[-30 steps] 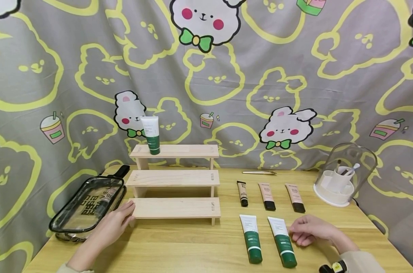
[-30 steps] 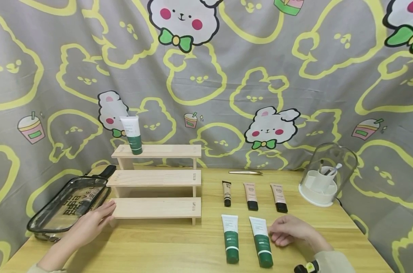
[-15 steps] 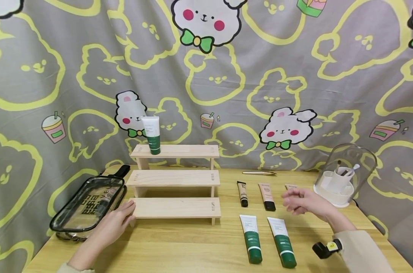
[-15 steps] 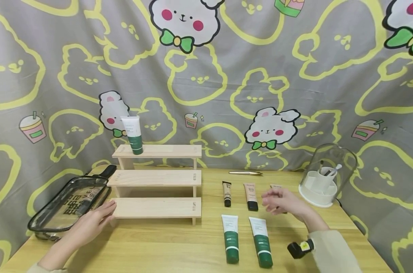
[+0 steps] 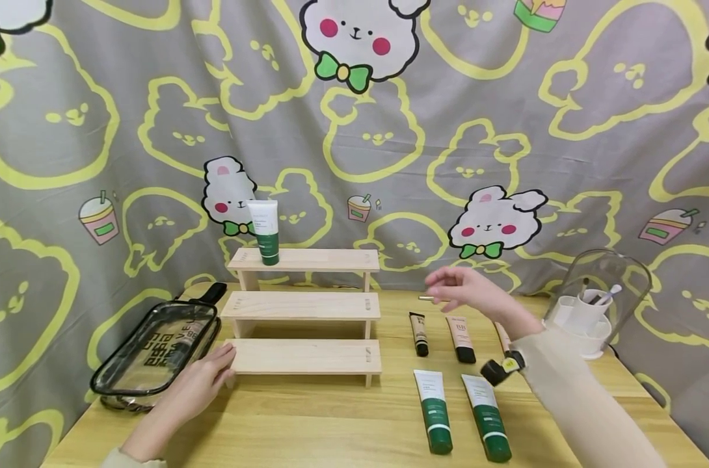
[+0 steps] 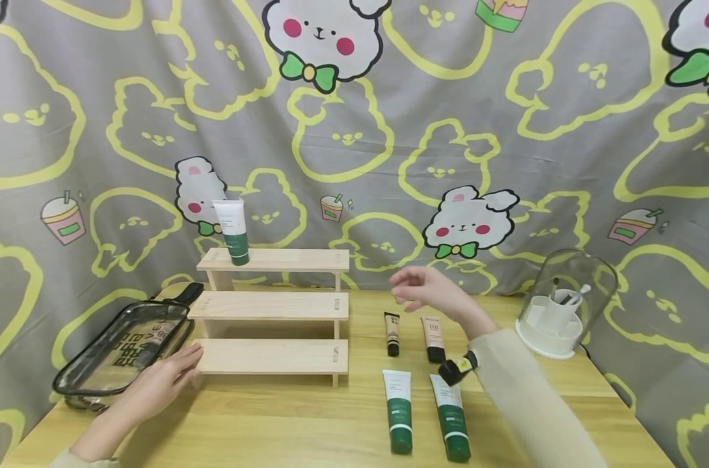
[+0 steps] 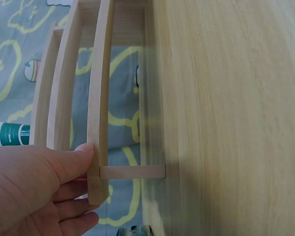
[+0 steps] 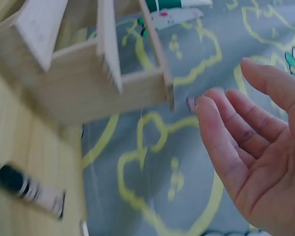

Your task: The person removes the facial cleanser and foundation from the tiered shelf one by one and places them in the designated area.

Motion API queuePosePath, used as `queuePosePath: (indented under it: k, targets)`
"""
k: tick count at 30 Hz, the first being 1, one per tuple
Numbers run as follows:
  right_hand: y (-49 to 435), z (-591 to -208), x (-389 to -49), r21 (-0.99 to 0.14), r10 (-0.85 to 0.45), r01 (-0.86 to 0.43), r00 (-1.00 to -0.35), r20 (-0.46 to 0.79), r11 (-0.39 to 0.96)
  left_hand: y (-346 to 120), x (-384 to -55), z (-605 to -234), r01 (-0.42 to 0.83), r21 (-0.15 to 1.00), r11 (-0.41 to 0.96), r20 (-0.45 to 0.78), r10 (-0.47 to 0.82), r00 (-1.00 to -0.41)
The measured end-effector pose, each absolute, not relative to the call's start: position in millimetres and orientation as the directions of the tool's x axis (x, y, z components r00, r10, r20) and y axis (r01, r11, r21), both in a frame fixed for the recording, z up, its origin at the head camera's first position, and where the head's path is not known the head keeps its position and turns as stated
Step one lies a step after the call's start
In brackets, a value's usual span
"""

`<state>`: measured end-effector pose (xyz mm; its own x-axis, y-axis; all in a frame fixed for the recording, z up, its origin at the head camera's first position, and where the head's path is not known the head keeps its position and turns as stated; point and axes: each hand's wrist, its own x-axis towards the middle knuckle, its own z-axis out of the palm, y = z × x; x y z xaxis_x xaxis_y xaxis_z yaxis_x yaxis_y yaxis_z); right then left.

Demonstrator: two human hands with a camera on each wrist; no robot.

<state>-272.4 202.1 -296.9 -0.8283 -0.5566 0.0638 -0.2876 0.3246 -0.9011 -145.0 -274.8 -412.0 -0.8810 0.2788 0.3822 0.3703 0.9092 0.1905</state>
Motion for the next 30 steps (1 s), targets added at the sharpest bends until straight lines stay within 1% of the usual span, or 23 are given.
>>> queuePosePath:
  k: [6,15,23,30]
  targets:
    - [155,-281,-293,-0.909,-0.539,-0.295,-0.837,0.098,0.293,-276,-145,-412,0.368,0.185,0.911,0.39,0.276,-0.879]
    - [89,-275,-326,-0.912,-0.494,-0.32,-0.854,0.16,0.257,-274,-146,-411,0.359,0.193,0.913,0.39,0.265,-0.882]
    - [38,-260,-334,-0.909,-0.511,-0.36,-0.833,0.213,0.208,-274,-145,-411,0.355,0.198,0.914,0.383,0.262,-0.886]
    - [-5,-240,-333,-0.879,-0.531,-0.444,-0.794,0.297,0.171,-273,-144,-410,0.354,0.197,0.914,0.378,0.263,-0.888]
